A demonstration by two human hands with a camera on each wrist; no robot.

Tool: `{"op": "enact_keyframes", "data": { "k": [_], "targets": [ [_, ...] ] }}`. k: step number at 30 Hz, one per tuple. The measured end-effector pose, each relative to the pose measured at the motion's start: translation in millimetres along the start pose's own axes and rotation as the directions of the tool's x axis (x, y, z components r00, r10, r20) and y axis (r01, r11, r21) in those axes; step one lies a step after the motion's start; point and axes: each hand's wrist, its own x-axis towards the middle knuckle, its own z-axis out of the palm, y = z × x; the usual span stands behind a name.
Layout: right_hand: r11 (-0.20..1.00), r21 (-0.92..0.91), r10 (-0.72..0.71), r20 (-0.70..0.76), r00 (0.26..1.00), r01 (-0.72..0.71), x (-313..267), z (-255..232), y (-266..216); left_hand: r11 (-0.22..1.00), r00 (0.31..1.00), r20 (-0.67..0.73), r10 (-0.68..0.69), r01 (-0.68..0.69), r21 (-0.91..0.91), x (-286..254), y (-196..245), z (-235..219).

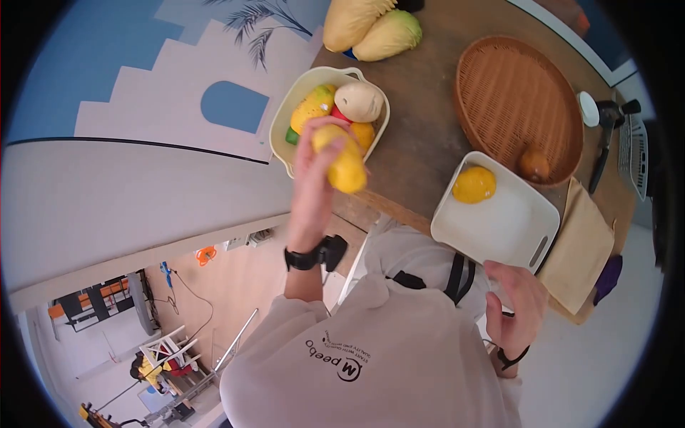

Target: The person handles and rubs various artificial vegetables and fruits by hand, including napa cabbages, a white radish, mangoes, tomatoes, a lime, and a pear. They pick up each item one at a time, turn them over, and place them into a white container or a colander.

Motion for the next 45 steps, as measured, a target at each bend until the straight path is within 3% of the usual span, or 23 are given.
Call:
{"op": "enact_keyframes", "data": {
  "k": [3, 5, 6, 9, 13, 15, 19, 22, 24, 27, 30, 33, 36, 39, 40, 43, 44, 45],
  "targets": [
    [0.981, 0.046, 0.185, 0.030, 0.982, -0.186, -6.6, 18.9, 12.7, 0.880, 0.962, -0.080, 0.259, -0.201, 0.430, 27.7, 27.2, -40.0],
    [0.969, 0.055, 0.240, 0.051, 0.969, -0.243, -10.1, 26.1, 17.1, 0.640, 0.917, -0.047, 0.395, -0.238, 0.731, 42.5, 37.9, -54.5],
    [0.963, 0.052, 0.262, 0.063, 0.963, -0.266, -10.7, 28.7, 18.6, 0.542, 0.906, -0.033, 0.423, -0.224, 0.810, 52.9, 36.9, -66.0],
    [0.958, 0.017, 0.283, 0.097, 0.954, -0.286, -9.5, 30.2, 22.0, 0.094, 0.839, 0.104, 0.534, -0.181, 0.979, 60.9, 36.0, -77.5],
    [0.959, -0.013, 0.282, 0.104, 0.954, -0.283, -5.5, 33.6, 24.7, 0.070, 0.842, 0.089, 0.532, -0.149, 0.986, 56.4, 22.3, -88.9],
    [0.938, 0.008, 0.345, 0.087, 0.935, -0.347, -4.5, 37.3, 23.6, 0.062, 0.830, 0.061, 0.555, -0.114, 0.992, 53.8, 12.7, -91.9],
    [0.923, 0.009, 0.382, 0.063, 0.922, -0.384, 1.1, 42.2, 26.5, 0.137, 0.834, -0.089, 0.544, 0.015, 0.990, 58.2, -0.4, -103.4],
    [0.912, -0.103, 0.410, 0.166, 0.897, -0.398, 10.1, 34.3, 29.9, 0.117, 0.849, -0.090, 0.520, 0.033, 0.993, 59.5, -4.6, -110.4],
    [0.924, -0.226, 0.355, 0.200, 0.913, -0.309, 15.8, 33.5, 33.0, 0.125, 0.854, -0.055, 0.518, -0.011, 0.992, 62.9, -8.4, -119.2],
    [0.896, -0.327, 0.390, 0.255, 0.885, -0.300, 21.7, 35.2, 39.6, 0.185, 0.775, -0.048, 0.630, -0.090, 0.979, 73.1, -18.5, -129.8],
    [0.892, -0.334, 0.401, 0.279, 0.872, -0.304, 29.6, 41.2, 47.0, 0.090, 0.693, -0.040, 0.720, -0.036, 0.995, 78.8, -23.7, -135.6],
    [0.897, -0.352, 0.386, 0.335, 0.859, -0.266, 36.0, 48.2, 55.4, 0.202, 0.706, -0.080, 0.704, -0.090, 0.975, 77.4, -23.3, -131.7],
    [0.918, -0.327, 0.342, 0.371, 0.863, -0.223, 35.9, 58.9, 63.8, 0.225, 0.791, -0.038, 0.610, -0.127, 0.966, 67.0, -17.4, -129.4],
    [0.907, -0.378, 0.333, 0.383, 0.861, -0.183, 35.2, 71.3, 74.9, 0.309, 0.839, -0.114, 0.532, -0.067, 0.949, 60.8, -14.4, -121.1],
    [0.906, -0.373, 0.353, 0.398, 0.847, -0.202, 36.3, 73.0, 76.0, 0.289, 0.817, -0.088, 0.569, -0.099, 0.952, 61.5, -15.8, -120.6],
    [0.898, -0.368, 0.395, 0.437, 0.808, -0.240, 36.7, 72.4, 79.4, 0.457, 0.848, -0.207, 0.489, -0.047, 0.888, 57.6, -4.6, -109.7],
    [0.899, -0.367, 0.396, 0.445, 0.803, -0.240, 35.5, 71.1, 81.0, 0.438, 0.834, -0.137, 0.534, -0.133, 0.889, 60.6, -8.9, -121.1],
    [0.898, -0.369, 0.400, 0.452, 0.797, -0.242, 34.2, 69.7, 82.1, 0.437, 0.845, -0.137, 0.518, -0.124, 0.891, 61.6, -10.5, -122.4]
  ]
}}
